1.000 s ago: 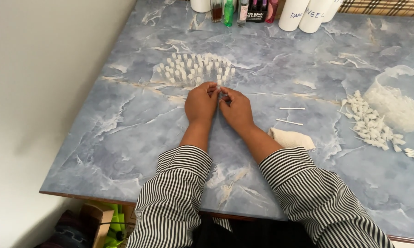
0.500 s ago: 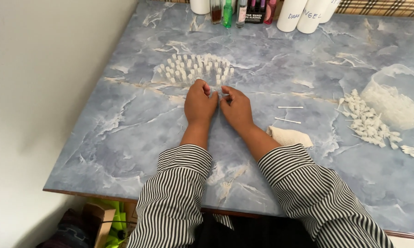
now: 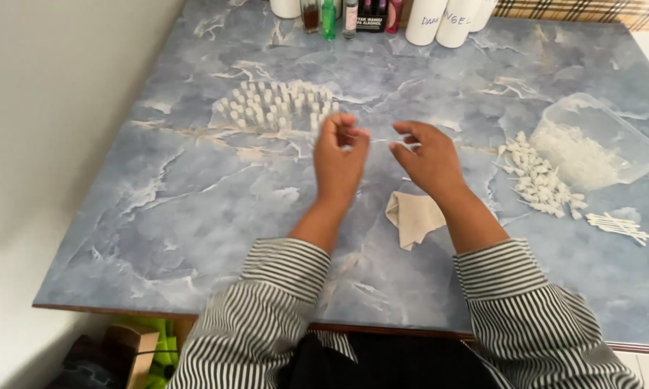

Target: Preparing and cleaning small perfume sample vials using cotton swabs and a cloth on a counter.

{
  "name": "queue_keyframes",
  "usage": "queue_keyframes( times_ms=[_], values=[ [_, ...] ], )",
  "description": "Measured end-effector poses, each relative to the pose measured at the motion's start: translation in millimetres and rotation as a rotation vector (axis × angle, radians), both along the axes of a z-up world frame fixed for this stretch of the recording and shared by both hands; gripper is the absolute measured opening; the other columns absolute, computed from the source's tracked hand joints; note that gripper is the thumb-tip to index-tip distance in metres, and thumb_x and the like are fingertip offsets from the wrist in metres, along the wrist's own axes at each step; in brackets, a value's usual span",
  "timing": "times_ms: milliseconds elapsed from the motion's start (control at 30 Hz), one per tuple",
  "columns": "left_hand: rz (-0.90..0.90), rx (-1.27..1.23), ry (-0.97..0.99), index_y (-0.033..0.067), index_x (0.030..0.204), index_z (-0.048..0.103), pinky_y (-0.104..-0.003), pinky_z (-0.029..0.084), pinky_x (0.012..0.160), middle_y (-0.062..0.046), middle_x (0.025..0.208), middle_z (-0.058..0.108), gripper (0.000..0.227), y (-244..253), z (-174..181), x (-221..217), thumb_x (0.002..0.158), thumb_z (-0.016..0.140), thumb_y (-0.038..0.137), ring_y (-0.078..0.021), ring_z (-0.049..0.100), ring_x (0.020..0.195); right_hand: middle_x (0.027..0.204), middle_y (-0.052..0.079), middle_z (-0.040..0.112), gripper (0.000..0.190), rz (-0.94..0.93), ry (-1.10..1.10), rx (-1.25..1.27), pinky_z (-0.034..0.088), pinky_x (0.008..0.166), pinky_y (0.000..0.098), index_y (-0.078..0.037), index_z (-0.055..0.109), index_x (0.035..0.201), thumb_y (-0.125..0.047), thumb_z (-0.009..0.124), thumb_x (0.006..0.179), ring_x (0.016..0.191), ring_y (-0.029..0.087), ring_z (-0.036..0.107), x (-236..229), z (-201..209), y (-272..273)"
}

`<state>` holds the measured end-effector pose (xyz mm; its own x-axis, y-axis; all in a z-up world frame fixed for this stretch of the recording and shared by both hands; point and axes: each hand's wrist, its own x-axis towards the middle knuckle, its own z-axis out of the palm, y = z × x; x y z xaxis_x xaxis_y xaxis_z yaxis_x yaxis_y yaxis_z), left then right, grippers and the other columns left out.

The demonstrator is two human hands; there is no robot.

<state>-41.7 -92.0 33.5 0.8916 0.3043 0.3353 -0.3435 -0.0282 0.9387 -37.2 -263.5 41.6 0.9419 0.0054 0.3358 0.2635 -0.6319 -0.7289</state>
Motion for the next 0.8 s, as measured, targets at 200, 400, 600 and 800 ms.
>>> queue_keyframes(
  times_ms=[200, 400, 600, 800],
  values=[
    [-0.177, 0.234, 0.100, 0.0130, 0.137, 0.052, -0.041, 0.054, 0.097, -0.012, 0.132, 0.055, 0.057, -43, -28, -50, 0.085, 0.074, 0.014, -0.0316, 0.062, 0.120, 0.119, 0.008, 0.069, 0.045, -0.106, -0.294, -0.391, 0.046, 0.107, 0.0401, -0.015, 0.072, 0.127, -0.026, 0.082, 0.084, 0.118, 0.026, 0.066, 5, -76, -71],
    [-0.192, 0.466, -0.111, 0.0090, 0.140, 0.051, -0.043, 0.051, 0.100, -0.011, 0.125, 0.061, 0.063, -52, -42, -35, 0.083, 0.076, 0.011, -0.0306, 0.065, 0.114, 0.126, 0.015, 0.066, 0.048, -0.062, -0.319, -0.260, 0.040, 0.110, 0.0453, -0.011, 0.067, 0.131, -0.024, 0.081, 0.086, 0.126, 0.034, 0.060, 9, -100, -68],
    [-0.301, 0.490, -0.076, 0.0057, 0.142, 0.050, -0.048, 0.049, 0.102, -0.015, 0.125, 0.063, 0.066, -47, -32, -29, 0.082, 0.077, 0.014, -0.0369, 0.063, 0.118, 0.121, 0.011, 0.069, 0.041, -0.039, -0.276, -0.317, 0.042, 0.109, 0.0424, -0.013, 0.068, 0.126, -0.032, 0.076, 0.091, 0.123, 0.028, 0.062, 0, -93, -57],
    [-0.320, 0.608, -0.033, 0.0089, 0.145, 0.051, -0.047, 0.046, 0.103, -0.011, 0.123, 0.066, 0.062, -48, -29, -30, 0.087, 0.071, 0.020, -0.0338, 0.060, 0.121, 0.121, 0.003, 0.068, 0.036, -0.054, -0.159, -0.333, 0.041, 0.110, 0.0404, -0.020, 0.068, 0.124, -0.037, 0.071, 0.093, 0.123, 0.023, 0.060, -11, -73, -47]
  ],
)
